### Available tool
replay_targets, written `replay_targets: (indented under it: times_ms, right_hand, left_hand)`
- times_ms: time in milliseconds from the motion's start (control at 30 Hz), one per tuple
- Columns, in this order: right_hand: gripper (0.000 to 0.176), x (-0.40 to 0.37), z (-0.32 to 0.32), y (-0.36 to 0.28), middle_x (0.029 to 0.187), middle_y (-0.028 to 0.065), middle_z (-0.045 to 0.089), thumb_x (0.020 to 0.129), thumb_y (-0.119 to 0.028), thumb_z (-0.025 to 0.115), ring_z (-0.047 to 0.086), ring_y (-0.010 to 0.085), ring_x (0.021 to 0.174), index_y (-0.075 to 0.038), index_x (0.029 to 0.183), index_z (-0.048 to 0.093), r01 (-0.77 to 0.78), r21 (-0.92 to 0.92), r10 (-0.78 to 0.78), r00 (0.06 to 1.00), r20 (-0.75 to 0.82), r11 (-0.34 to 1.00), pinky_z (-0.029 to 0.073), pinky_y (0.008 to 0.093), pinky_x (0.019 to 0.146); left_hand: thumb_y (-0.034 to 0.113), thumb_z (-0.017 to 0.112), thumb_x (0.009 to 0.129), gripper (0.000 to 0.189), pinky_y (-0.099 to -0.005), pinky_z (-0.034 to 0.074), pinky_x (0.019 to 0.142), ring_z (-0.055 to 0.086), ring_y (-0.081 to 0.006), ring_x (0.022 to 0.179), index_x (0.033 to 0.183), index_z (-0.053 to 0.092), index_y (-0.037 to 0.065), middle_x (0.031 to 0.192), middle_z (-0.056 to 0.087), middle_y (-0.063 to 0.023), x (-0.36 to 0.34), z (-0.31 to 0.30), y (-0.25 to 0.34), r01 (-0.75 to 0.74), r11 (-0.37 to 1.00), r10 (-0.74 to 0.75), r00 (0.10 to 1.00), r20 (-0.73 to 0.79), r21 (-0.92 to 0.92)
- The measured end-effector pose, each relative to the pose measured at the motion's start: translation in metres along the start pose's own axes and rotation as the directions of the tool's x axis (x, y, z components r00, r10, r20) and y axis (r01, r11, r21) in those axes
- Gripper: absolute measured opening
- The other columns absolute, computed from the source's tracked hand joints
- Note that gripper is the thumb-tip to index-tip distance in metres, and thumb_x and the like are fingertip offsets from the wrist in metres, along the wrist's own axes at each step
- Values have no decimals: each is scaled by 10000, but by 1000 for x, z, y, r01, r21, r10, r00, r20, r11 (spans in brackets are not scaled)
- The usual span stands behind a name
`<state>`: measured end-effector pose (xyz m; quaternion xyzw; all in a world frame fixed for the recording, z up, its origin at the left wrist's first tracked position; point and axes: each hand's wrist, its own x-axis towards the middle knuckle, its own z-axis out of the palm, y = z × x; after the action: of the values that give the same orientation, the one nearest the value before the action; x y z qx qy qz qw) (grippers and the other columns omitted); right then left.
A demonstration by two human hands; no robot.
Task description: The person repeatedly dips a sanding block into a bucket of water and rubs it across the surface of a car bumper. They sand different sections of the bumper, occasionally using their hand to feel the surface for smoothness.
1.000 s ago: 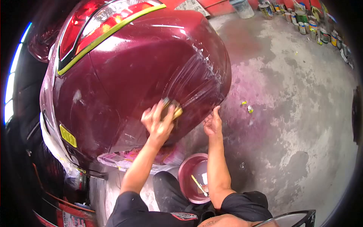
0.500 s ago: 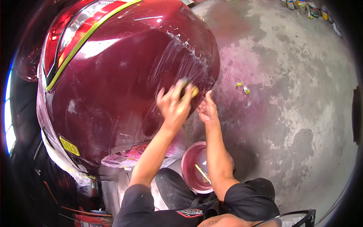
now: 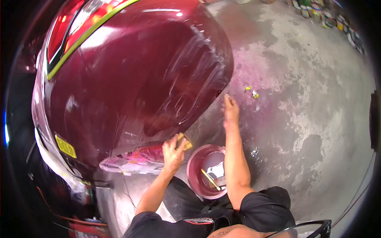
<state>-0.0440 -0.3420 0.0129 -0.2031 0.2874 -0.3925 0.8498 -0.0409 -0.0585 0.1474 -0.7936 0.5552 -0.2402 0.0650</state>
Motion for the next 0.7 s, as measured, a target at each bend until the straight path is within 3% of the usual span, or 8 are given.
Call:
replay_targets:
  times_ms: [67, 233, 300, 367, 433, 500, 567, 700]
  right_hand:
    - [500, -1, -8, -11, 1238, 160, 675, 964, -391, 666, 624, 259, 1147, 7, 1266, 634, 194, -258, -235, 962, -138, 946, 460, 370, 998]
    - [377, -36, 6, -38, 1097, 113, 689, 980, -342, 654, 628, 195, 1003, -12, 1161, 672, 394, -568, -526, 847, -82, 723, 485, 331, 899]
    - [293, -52, 12, -32, 986, 44, 689, 994, -300, 646, 623, 117, 866, -23, 1075, 696, 514, -652, -657, 753, 30, 558, 504, 281, 811]
    - [297, -79, 10, -30, 838, 29, 660, 991, -311, 648, 604, 107, 710, -18, 1024, 685, 274, -656, -181, 961, 207, 704, 511, 280, 688]
    - [447, -114, 13, -29, 772, 45, 678, 937, -431, 685, 619, 134, 714, 5, 1034, 683, 266, -767, 161, 888, 431, 584, 519, 323, 661]
    - [484, -147, 23, -37, 879, 87, 695, 926, -446, 694, 635, 153, 741, -13, 1138, 652, 314, -850, 556, 652, 516, 422, 524, 317, 653]
    - [603, -160, 16, -10, 1039, 144, 679, 930, -452, 690, 656, 185, 823, -24, 1326, 539, 341, -821, 581, 583, 567, 459, 537, 337, 639]
    - [762, -190, 35, 11, 1264, 122, 601, 892, -294, 777, 558, 179, 1179, -8, 1473, 376, 24, -614, 510, 532, 676, 789, 484, 349, 964]
  left_hand:
    - [104, 690, 800, 442, -498, 467, 981, 601, -397, 1130, 1241, 688, 100, 1340, 603, -195, -27, 8, 11, 102, 986, -79, 982, 172, -133]
    - [262, 618, 944, 502, -477, 456, 1026, 565, -460, 1201, 1371, 544, 9, 1338, 585, -268, -26, 34, 7, 506, 601, 14, 768, 640, -619]
    - [284, 570, 987, 505, -450, 458, 1030, 586, -448, 1193, 1384, 514, -22, 1296, 607, -284, -28, 53, -6, 420, 631, 66, 809, 584, -653]
    - [286, 506, 1043, 520, -371, 476, 1025, 616, -290, 1203, 1438, 454, -47, 1376, 592, -227, -30, 60, -12, 711, 277, 30, 665, 746, -646]
    - [317, 472, 1067, 507, -339, 488, 987, 582, -207, 1189, 1412, 464, -54, 1347, 587, -177, -37, 46, -8, 697, 124, -75, 717, 693, -707]
    - [293, 448, 1077, 515, -352, 460, 998, 549, -193, 1169, 1413, 389, -94, 1276, 582, -169, -46, 41, -9, 650, -307, -119, 699, 706, -695]
    - [281, 443, 1079, 479, -348, 458, 994, 559, -196, 1144, 1372, 387, -93, 1225, 584, -166, -45, 40, -14, 536, -511, -153, 713, 685, -672]
    - [262, 441, 1074, 394, -368, 477, 945, 615, -239, 1087, 1304, 459, -59, 1143, 619, -203, -35, 8, -15, 211, -405, -530, 739, 416, -890]
